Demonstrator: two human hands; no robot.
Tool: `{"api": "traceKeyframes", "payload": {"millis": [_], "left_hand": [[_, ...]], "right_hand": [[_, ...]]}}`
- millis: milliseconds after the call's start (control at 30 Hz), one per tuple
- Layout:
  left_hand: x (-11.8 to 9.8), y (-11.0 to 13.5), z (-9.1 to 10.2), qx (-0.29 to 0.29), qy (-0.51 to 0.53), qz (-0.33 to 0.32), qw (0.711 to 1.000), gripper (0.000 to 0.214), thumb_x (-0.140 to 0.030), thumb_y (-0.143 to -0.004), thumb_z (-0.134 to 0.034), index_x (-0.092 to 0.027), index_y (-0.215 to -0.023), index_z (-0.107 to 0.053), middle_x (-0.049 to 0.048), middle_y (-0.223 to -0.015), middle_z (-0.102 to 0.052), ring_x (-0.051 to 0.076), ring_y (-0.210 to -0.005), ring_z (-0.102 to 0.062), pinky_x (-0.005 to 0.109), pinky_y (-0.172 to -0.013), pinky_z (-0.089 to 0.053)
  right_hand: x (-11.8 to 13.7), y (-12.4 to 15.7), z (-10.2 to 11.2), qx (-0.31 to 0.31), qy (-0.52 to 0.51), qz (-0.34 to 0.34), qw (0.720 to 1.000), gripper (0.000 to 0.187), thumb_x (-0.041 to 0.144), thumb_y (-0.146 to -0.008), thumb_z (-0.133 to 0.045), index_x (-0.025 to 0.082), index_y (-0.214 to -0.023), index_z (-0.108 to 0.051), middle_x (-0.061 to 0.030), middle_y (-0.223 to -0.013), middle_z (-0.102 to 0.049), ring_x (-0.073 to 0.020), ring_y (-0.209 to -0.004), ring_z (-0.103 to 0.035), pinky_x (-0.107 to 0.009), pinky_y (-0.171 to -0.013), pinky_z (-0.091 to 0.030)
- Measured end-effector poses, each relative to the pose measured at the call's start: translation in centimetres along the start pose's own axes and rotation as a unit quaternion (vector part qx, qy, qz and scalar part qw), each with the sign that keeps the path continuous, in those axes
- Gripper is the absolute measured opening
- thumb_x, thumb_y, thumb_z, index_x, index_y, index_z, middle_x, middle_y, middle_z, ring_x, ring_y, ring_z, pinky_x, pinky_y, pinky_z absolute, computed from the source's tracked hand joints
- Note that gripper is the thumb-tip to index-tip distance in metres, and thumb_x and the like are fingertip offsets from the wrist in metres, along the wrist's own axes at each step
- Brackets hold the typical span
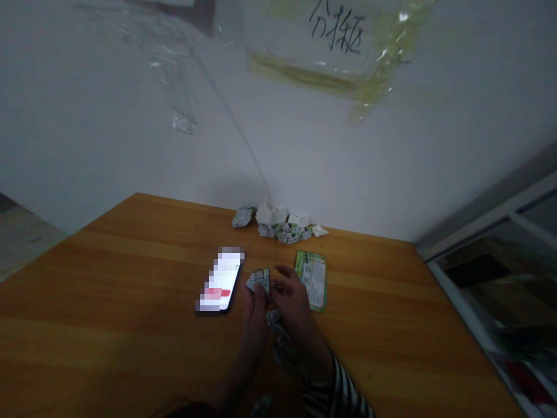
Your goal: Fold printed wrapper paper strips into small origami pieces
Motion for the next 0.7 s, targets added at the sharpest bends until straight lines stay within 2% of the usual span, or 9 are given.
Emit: {"api": "traceKeyframes", "payload": {"millis": [100, 233, 333, 400, 433, 467, 533, 600, 700], "left_hand": [[0.5, -0.4, 0.2, -0.014, 0.012, -0.007, 1.000, 0.047, -0.055, -0.078, -0.055, -0.022, -0.111, -0.052, 0.0070, -0.116, -0.062, 0.023, -0.111, -0.057, 0.029, -0.085, -0.051], [1.2, -1.0, 1.0, -0.009, 0.003, 0.003, 1.000, 0.050, -0.059, -0.077, -0.054, -0.021, -0.110, -0.052, 0.0074, -0.112, -0.063, 0.025, -0.107, -0.059, 0.031, -0.081, -0.052], [1.3, -1.9, 1.7, 0.018, -0.024, -0.023, 0.999, 0.049, -0.058, -0.075, -0.058, -0.021, -0.108, -0.053, 0.0085, -0.109, -0.064, 0.026, -0.106, -0.059, 0.034, -0.081, -0.052], [1.0, -2.8, 2.3, 0.021, -0.019, -0.073, 0.997, 0.050, -0.057, -0.074, -0.058, -0.021, -0.109, -0.052, 0.0096, -0.111, -0.062, 0.026, -0.107, -0.058, 0.036, -0.082, -0.052], [0.9, -3.3, 2.7, 0.013, -0.013, -0.097, 0.995, 0.051, -0.057, -0.074, -0.058, -0.021, -0.110, -0.051, 0.0100, -0.113, -0.060, 0.026, -0.108, -0.058, 0.036, -0.082, -0.051], [0.8, -3.9, 3.1, 0.000, -0.008, -0.113, 0.994, 0.053, -0.058, -0.074, -0.058, -0.022, -0.111, -0.049, 0.0102, -0.113, -0.059, 0.026, -0.108, -0.058, 0.037, -0.081, -0.052], [0.7, -4.7, 3.9, -0.017, -0.011, -0.119, 0.993, 0.055, -0.057, -0.072, -0.061, -0.022, -0.111, -0.047, 0.0101, -0.110, -0.059, 0.025, -0.103, -0.060, 0.036, -0.078, -0.052], [0.9, -5.3, 4.6, -0.014, -0.014, -0.119, 0.993, 0.055, -0.057, -0.071, -0.062, -0.022, -0.111, -0.046, 0.0095, -0.109, -0.058, 0.024, -0.099, -0.062, 0.036, -0.076, -0.052], [1.6, -5.3, 5.1, -0.016, -0.023, -0.110, 0.994, 0.057, -0.058, -0.070, -0.063, -0.022, -0.111, -0.046, 0.0085, -0.109, -0.056, 0.023, -0.097, -0.062, 0.035, -0.075, -0.052]], "right_hand": [[-0.5, -0.2, -0.6, 0.015, -0.030, -0.008, 0.999, 0.020, 0.031, -0.064, -0.075, 0.019, -0.079, -0.076, -0.0080, -0.120, -0.056, -0.0236, -0.107, -0.057, -0.033, -0.086, -0.049], [-1.7, 0.1, -1.7, -0.003, -0.021, -0.006, 1.000, 0.018, 0.031, -0.066, -0.074, 0.019, -0.079, -0.076, -0.0084, -0.120, -0.058, -0.0250, -0.111, -0.055, -0.035, -0.090, -0.047], [-1.7, -0.9, -0.7, 0.014, 0.033, 0.020, 0.999, 0.017, 0.028, -0.072, -0.069, 0.020, -0.085, -0.075, -0.0083, -0.120, -0.058, -0.0235, -0.105, -0.059, -0.034, -0.084, -0.050], [-0.4, -2.7, 1.5, -0.013, 0.162, 0.069, 0.984, 0.015, 0.024, -0.077, -0.064, 0.020, -0.086, -0.075, -0.0076, -0.114, -0.060, -0.0201, -0.100, -0.061, -0.030, -0.080, -0.051], [0.6, -3.9, 3.1, -0.036, 0.266, 0.102, 0.958, 0.014, 0.021, -0.078, -0.062, 0.018, -0.084, -0.074, -0.0079, -0.109, -0.062, -0.0185, -0.099, -0.060, -0.028, -0.082, -0.049], [1.7, -5.2, 4.8, -0.064, 0.375, 0.130, 0.915, 0.013, 0.021, -0.078, -0.063, 0.019, -0.083, -0.074, -0.0076, -0.105, -0.063, -0.0178, -0.100, -0.059, -0.027, -0.085, -0.047], [3.6, -8.1, 8.3, -0.080, 0.430, 0.136, 0.889, 0.013, 0.019, -0.076, -0.064, 0.017, -0.083, -0.075, -0.0087, -0.102, -0.064, -0.0191, -0.102, -0.056, -0.029, -0.089, -0.042], [5.0, -10.7, 11.2, -0.075, 0.475, 0.127, 0.867, 0.011, 0.017, -0.074, -0.066, 0.018, -0.080, -0.075, -0.0090, -0.097, -0.066, -0.0208, -0.098, -0.057, -0.030, -0.087, -0.041], [5.3, -13.4, 13.5, -0.032, 0.542, 0.099, 0.834, 0.006, 0.016, -0.069, -0.070, 0.018, -0.072, -0.076, -0.0074, -0.082, -0.070, -0.0206, -0.083, -0.061, -0.028, -0.078, -0.041]]}}
Point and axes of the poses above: each hand's wrist, its own y-axis away from the middle knuckle, its own z-axis out of the back of the hand, x = y × z, the point moved 2 cm from there along -y, towards the middle knuckle
